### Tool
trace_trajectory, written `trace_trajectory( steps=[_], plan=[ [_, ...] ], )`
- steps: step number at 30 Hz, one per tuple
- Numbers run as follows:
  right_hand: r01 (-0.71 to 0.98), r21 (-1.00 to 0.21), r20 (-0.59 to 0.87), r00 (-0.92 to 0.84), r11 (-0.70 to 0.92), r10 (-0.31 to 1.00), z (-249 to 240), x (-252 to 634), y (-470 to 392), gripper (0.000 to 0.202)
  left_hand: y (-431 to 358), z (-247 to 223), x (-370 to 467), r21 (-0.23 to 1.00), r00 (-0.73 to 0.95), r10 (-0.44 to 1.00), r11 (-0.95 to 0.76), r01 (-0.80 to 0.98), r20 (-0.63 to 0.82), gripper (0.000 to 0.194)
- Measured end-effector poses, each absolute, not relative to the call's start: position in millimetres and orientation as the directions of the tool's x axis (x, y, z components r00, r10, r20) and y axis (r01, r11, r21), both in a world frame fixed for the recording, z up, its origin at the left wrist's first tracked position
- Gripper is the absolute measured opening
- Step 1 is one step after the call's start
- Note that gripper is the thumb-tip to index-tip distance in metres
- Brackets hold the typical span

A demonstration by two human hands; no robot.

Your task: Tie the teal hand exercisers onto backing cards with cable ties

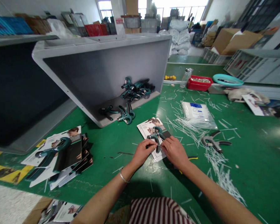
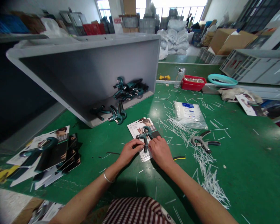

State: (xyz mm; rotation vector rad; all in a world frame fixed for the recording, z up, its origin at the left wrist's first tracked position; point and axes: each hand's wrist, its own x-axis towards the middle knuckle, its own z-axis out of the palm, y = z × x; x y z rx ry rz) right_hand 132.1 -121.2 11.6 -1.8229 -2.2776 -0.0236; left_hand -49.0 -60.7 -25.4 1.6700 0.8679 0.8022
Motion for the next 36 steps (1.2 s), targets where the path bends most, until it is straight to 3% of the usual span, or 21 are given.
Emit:
trace_trajectory(
  steps=[12, 25, 32, 36],
  plan=[
    [0.961, -0.188, 0.165, -0.173, 0.204, 0.971, 10.3, 133.1, -121.8, 0.017, -59.7, -26.0, -49.8, 0.978, 0.494, 0.865, -0.165, 0.126, 0.083, 0.013],
    [0.961, -0.157, 0.161, -0.204, 0.229, 0.966, 12.6, 130.2, -121.7, 0.018, -57.9, -26.6, -50.4, 0.981, 0.504, 0.86, -0.155, 0.116, 0.076, 0.013],
    [0.953, -0.18, 0.2, -0.206, 0.243, 0.958, 11.9, 128.9, -120.8, 0.018, -57.4, -26.8, -50.6, 0.961, 0.549, 0.827, -0.235, 0.146, 0.119, 0.012],
    [0.934, -0.209, 0.232, -0.24, 0.289, 0.943, 6.3, 129.3, -119.8, 0.019, -61.3, -20.2, -47.2, 0.884, 0.583, 0.79, -0.395, 0.25, 0.188, 0.012]
  ],
)
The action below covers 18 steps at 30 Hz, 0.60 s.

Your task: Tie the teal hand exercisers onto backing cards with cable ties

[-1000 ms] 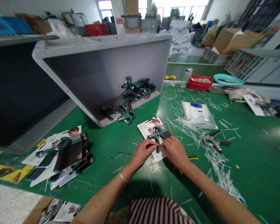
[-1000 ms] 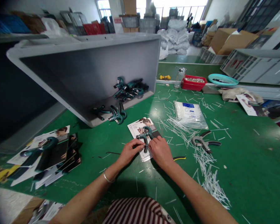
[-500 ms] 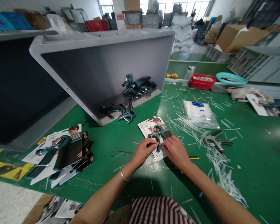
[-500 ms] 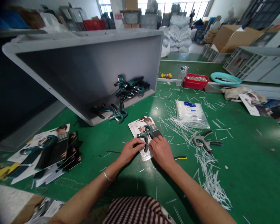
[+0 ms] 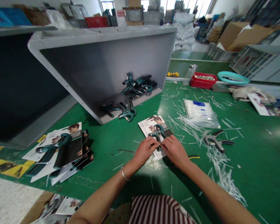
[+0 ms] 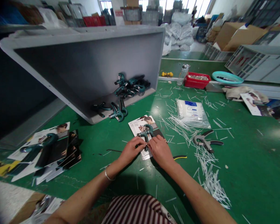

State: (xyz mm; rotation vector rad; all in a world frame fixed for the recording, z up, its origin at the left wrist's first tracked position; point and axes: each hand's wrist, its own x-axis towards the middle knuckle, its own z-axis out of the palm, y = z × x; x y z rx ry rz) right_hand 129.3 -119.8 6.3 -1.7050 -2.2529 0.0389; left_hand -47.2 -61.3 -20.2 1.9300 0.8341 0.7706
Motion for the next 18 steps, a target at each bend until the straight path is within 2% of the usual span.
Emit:
trace_trajectory(
  steps=[6, 9, 14, 16, 18],
  plan=[
    [0.914, -0.346, 0.208, -0.147, 0.213, 0.967, -1, 131, -123, 0.012, -68, 4, -42, 0.722, 0.647, 0.749, -0.528, 0.447, 0.147, 0.021],
    [0.886, -0.416, 0.208, -0.128, 0.206, 0.97, 0, 125, -126, 0.008, -70, 14, -37, 0.628, 0.616, 0.759, -0.588, 0.51, 0.21, 0.024],
    [0.913, -0.389, 0.221, -0.037, 0.123, 0.975, -3, 116, -134, 0.016, -71, 24, -33, 0.51, 0.679, 0.678, -0.705, 0.493, 0.282, 0.022],
    [0.919, -0.374, 0.237, -0.036, 0.125, 0.971, -5, 115, -138, 0.019, -71, 21, -38, 0.519, 0.731, 0.635, -0.725, 0.452, 0.251, 0.023],
    [0.914, -0.378, 0.247, -0.053, 0.146, 0.968, -6, 115, -141, 0.021, -73, 12, -46, 0.57, 0.723, 0.653, -0.691, 0.445, 0.227, 0.021]
  ],
)
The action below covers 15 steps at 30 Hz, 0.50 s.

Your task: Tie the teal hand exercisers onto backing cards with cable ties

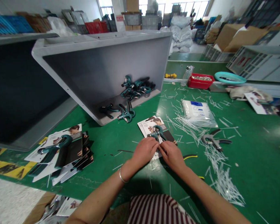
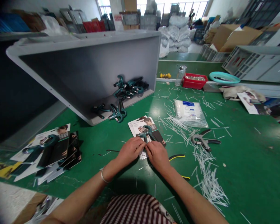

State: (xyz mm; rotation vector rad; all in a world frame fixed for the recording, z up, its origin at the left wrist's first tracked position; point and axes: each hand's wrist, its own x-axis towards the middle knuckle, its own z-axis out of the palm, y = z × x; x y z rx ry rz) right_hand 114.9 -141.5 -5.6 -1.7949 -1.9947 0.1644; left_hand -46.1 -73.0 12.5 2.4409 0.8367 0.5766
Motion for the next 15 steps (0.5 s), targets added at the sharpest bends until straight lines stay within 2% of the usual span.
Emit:
trace_trajectory(
  steps=[2, 5, 9, 12, 15],
  plan=[
    [0.907, -0.391, 0.248, -0.059, 0.155, 0.967, -5, 113, -143, 0.022, -78, 0, -51, 0.601, 0.659, 0.718, -0.634, 0.487, 0.224, 0.025],
    [0.905, -0.398, 0.275, -0.039, 0.151, 0.961, -2, 108, -140, 0.02, -89, -19, -47, 0.572, 0.553, 0.793, -0.585, 0.575, 0.256, 0.043],
    [0.901, -0.405, 0.378, 0.009, 0.156, 0.926, -5, 105, -135, 0.015, -96, -33, -32, 0.552, 0.418, 0.844, -0.536, 0.639, 0.335, 0.039],
    [0.894, -0.426, 0.432, 0.068, 0.137, 0.899, -15, 109, -135, 0.015, -92, -37, -31, 0.538, 0.418, 0.825, -0.565, 0.625, 0.381, 0.035],
    [0.899, -0.42, 0.447, 0.082, 0.128, 0.891, -25, 113, -138, 0.017, -86, -36, -34, 0.558, 0.414, 0.832, -0.554, 0.618, 0.368, 0.031]
  ],
)
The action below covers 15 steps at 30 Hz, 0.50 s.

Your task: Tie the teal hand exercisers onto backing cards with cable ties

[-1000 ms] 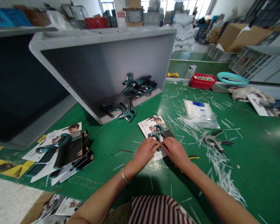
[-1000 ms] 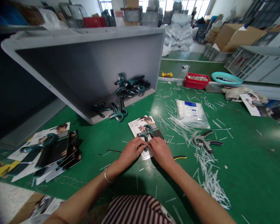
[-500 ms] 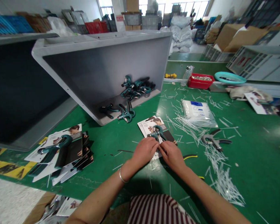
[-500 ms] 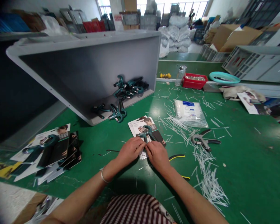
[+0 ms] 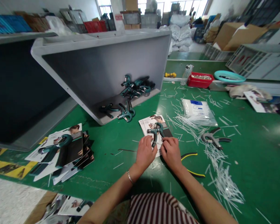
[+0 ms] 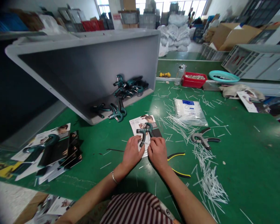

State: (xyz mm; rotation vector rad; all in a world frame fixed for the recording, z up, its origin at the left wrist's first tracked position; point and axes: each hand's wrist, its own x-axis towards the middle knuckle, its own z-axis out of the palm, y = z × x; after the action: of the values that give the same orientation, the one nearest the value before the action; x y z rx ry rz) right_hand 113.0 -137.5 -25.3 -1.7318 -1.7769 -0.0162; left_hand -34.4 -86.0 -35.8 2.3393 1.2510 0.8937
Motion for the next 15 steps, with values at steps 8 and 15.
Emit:
trace_trajectory(
  steps=[8, 15],
  plan=[
    [0.876, -0.46, 0.44, 0.08, 0.148, 0.894, -32, 119, -143, 0.018, -78, -24, -13, 0.651, 0.275, 0.943, -0.329, 0.685, 0.187, 0.036],
    [0.849, -0.501, 0.4, 0.056, 0.168, 0.915, -27, 126, -143, 0.023, -80, -31, -10, 0.607, 0.316, 0.925, -0.377, 0.699, 0.21, 0.034]
  ],
)
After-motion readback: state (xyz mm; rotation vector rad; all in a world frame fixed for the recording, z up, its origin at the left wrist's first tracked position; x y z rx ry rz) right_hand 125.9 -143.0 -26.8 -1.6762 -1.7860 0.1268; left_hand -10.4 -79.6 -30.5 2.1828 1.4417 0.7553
